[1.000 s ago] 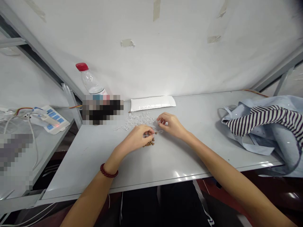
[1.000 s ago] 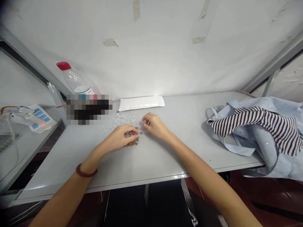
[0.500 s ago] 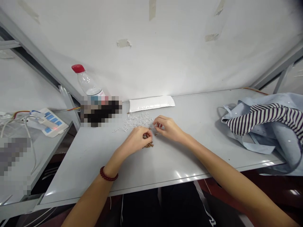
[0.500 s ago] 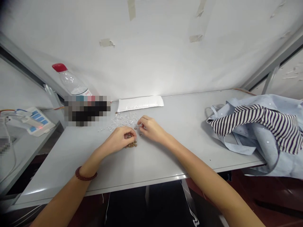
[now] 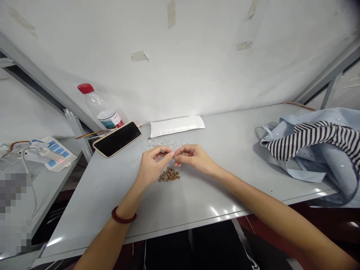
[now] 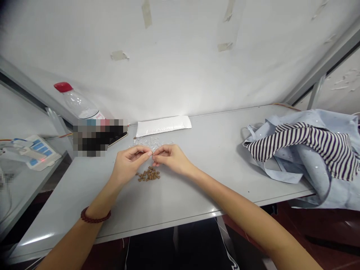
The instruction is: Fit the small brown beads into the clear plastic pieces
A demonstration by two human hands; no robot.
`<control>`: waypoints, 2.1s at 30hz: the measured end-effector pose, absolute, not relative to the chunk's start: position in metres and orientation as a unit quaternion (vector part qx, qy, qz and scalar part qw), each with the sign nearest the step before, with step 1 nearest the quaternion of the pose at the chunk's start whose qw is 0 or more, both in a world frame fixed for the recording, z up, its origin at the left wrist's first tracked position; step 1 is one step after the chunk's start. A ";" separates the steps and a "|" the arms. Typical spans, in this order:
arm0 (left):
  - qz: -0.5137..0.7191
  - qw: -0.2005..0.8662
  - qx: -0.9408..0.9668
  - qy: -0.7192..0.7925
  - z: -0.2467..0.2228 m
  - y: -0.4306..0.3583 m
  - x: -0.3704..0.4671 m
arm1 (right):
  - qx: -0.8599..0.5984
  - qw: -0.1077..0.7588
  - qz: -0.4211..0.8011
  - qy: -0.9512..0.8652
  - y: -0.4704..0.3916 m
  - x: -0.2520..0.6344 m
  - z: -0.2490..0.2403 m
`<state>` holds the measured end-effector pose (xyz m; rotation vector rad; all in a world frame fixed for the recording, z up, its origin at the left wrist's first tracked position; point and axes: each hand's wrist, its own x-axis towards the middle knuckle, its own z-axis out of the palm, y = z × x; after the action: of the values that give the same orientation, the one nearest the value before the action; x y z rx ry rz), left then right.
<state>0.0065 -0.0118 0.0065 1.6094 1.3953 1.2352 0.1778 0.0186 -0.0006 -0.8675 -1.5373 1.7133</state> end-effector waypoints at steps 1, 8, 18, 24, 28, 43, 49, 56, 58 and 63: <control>0.467 0.337 0.620 0.532 0.006 -0.012 0.006 | -0.335 0.336 0.657 -0.586 0.018 0.178 0.000; 0.424 0.215 0.740 0.476 0.001 -0.012 0.008 | -0.359 0.352 0.672 -0.543 0.023 0.180 0.002; 0.424 -0.003 0.803 0.418 -0.007 -0.011 0.011 | -0.348 0.332 0.679 -0.555 0.021 0.180 0.005; 0.407 -0.017 0.802 0.436 -0.010 -0.013 0.012 | -0.361 0.345 0.662 -0.558 0.022 0.179 0.004; 0.418 -0.055 0.805 0.417 -0.011 -0.015 0.017 | -0.355 0.336 0.665 -0.564 0.021 0.178 0.002; 0.184 0.348 0.724 0.567 0.005 -0.001 -0.022 | -0.443 0.293 0.201 -0.823 0.047 0.194 -0.017; 0.137 0.420 0.717 0.539 0.005 -0.007 -0.019 | -0.396 0.253 0.154 -0.869 0.050 0.187 -0.023; 0.129 0.378 0.745 0.534 0.004 -0.009 -0.014 | -0.380 0.347 0.119 -0.849 0.048 0.192 -0.023; 0.131 0.389 0.741 0.531 0.003 -0.008 -0.015 | -0.395 0.399 0.099 -0.822 0.040 0.196 -0.024; 0.138 0.372 0.752 0.526 0.002 -0.009 -0.015 | -0.431 0.455 0.015 -0.779 0.023 0.198 -0.031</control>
<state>-0.0152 -0.0090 0.0017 1.9276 1.3491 0.3549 0.1981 0.0234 -0.0314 -1.0640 -1.9204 0.0379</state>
